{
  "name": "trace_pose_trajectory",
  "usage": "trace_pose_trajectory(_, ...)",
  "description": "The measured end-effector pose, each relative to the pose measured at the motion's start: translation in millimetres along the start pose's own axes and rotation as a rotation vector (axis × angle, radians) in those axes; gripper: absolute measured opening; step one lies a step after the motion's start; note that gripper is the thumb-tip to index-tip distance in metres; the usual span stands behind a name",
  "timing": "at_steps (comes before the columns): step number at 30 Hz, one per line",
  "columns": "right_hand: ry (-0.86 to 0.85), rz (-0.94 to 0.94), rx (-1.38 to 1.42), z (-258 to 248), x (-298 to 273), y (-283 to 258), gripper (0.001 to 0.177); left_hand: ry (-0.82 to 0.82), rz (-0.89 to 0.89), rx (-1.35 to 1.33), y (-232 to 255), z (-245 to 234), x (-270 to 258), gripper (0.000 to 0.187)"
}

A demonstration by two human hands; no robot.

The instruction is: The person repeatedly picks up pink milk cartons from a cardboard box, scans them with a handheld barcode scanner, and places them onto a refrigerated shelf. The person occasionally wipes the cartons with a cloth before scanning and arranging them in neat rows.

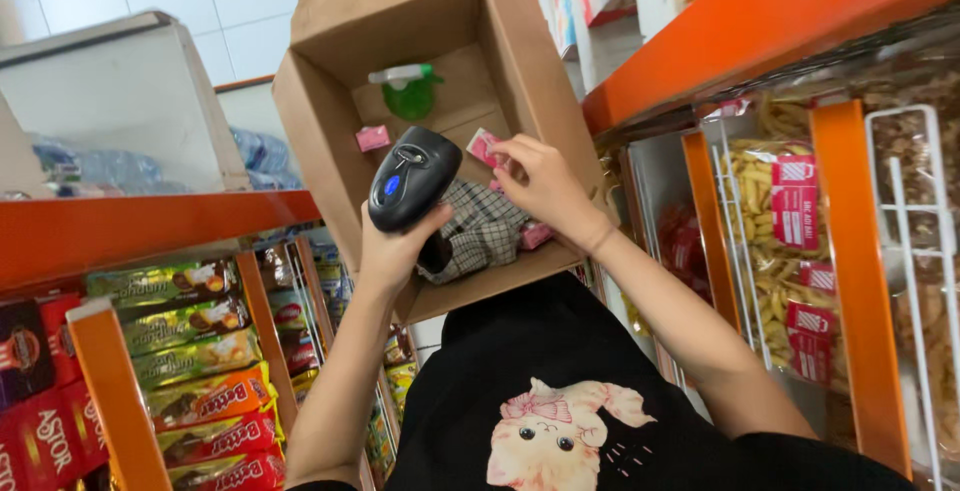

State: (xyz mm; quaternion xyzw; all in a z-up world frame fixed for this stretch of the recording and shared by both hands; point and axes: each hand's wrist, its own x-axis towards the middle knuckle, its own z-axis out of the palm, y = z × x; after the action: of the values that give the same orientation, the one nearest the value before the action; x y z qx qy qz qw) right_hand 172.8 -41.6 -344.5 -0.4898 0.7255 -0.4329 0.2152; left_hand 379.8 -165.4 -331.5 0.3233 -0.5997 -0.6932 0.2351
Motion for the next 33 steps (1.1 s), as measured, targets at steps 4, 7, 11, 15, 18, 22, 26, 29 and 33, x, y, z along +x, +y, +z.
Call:
trace_pose_trajectory(4,-0.003,0.086,-0.333,91.3,32.0,75.8,0.027,0.103,-0.077,-0.096,-43.4,-7.8,-3.9,0.026)
trace_pose_trajectory(7,-0.042,0.190,-0.592,149.2,47.4,149.9,0.023,0.159,-0.136,-0.160,-65.5,-9.1,-7.7,0.025)
trace_pose_trajectory(11,-0.072,0.241,-0.856,196.2,42.2,223.2,0.016,0.174,-0.159,-0.181,-76.5,-14.4,-18.7,0.025)
trace_pose_trajectory(15,-0.120,0.238,-0.935,203.6,34.2,247.9,0.042,0.156,-0.159,-0.071,-78.0,-27.2,-29.3,0.022)
trace_pose_trajectory(18,-0.160,0.238,-0.967,196.2,27.8,241.0,0.054,0.150,-0.161,-0.054,-75.3,-32.9,-36.5,0.023)
trace_pose_trajectory(22,-0.239,0.275,-0.867,180.5,41.5,205.2,0.065,0.153,-0.177,-0.056,-69.3,-36.5,-35.8,0.024)
trace_pose_trajectory(26,-0.087,0.297,-0.385,154.9,52.9,155.8,0.057,0.128,-0.201,-0.080,-68.0,-40.7,-24.1,0.021)
trace_pose_trajectory(29,-0.008,0.496,0.089,120.0,49.8,115.7,0.060,0.120,-0.157,-0.114,-64.6,-41.5,-13.2,0.019)
trace_pose_trajectory(33,0.035,0.482,0.933,67.8,19.8,75.6,0.053,0.111,-0.081,-0.150,-47.6,-39.1,-4.7,0.020)
